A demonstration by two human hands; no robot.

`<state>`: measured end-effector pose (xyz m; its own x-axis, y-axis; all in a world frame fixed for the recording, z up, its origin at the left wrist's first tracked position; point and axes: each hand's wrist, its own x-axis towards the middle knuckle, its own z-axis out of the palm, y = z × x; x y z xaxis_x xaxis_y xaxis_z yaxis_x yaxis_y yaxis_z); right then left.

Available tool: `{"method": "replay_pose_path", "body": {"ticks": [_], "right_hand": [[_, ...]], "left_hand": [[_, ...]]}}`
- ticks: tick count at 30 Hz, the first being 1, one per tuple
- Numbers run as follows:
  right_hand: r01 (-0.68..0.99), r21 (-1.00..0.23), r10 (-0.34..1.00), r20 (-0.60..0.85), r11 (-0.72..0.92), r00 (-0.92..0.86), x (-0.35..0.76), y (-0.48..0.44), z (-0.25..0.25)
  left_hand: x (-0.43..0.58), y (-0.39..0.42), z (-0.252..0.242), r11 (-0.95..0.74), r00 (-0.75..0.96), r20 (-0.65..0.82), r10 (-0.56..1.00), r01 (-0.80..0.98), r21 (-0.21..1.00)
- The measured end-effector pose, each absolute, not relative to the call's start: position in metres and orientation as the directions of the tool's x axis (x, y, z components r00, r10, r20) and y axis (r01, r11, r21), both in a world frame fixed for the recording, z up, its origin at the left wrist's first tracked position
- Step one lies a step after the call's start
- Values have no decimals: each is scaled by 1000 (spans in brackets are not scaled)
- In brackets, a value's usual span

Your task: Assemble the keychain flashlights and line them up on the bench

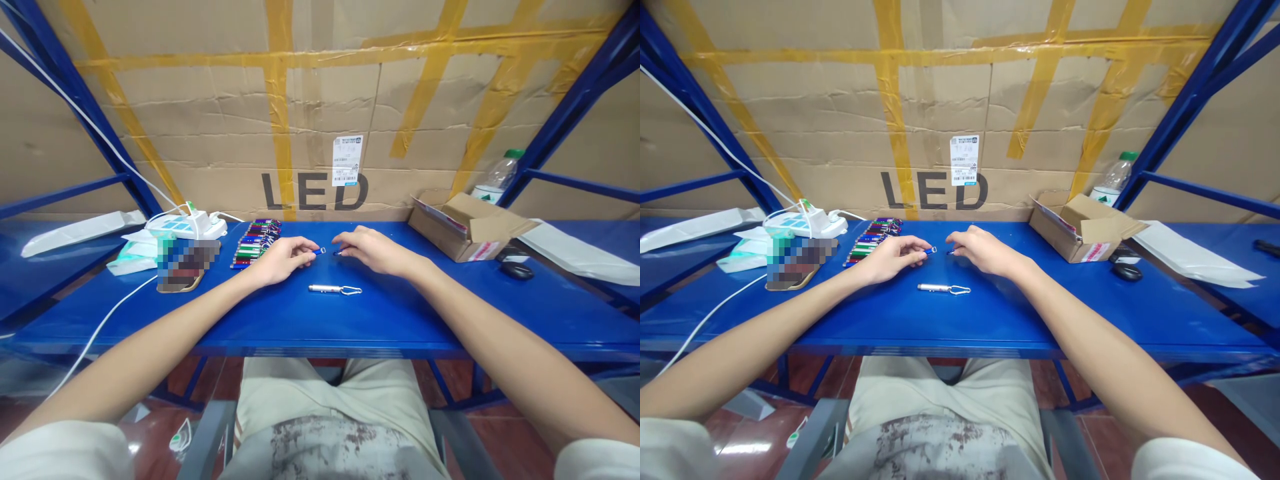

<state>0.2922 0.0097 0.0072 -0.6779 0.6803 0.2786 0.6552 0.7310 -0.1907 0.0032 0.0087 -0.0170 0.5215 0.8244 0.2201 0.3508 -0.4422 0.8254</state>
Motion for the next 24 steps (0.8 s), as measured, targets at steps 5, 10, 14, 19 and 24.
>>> {"method": "replay_pose_path", "body": {"ticks": [5,10,14,19,24], "right_hand": [[605,-99,606,272,790,-747,295,16,1],[588,-110,594,259,801,-761,295,16,2],[578,-172,602,287,798,-745,295,17,0],[561,-186,590,313,806,-744,294,17,-1],[553,-153,568,354,819,-743,293,15,1]], "left_hand": [[3,8,-17,-472,494,241,836,421,775],[4,4,-13,-543,490,314,813,446,711],[5,3,-9,-573,507,340,792,427,699],[5,1,-9,-586,518,342,784,437,682],[5,0,-8,-596,518,353,780,440,671]]}}
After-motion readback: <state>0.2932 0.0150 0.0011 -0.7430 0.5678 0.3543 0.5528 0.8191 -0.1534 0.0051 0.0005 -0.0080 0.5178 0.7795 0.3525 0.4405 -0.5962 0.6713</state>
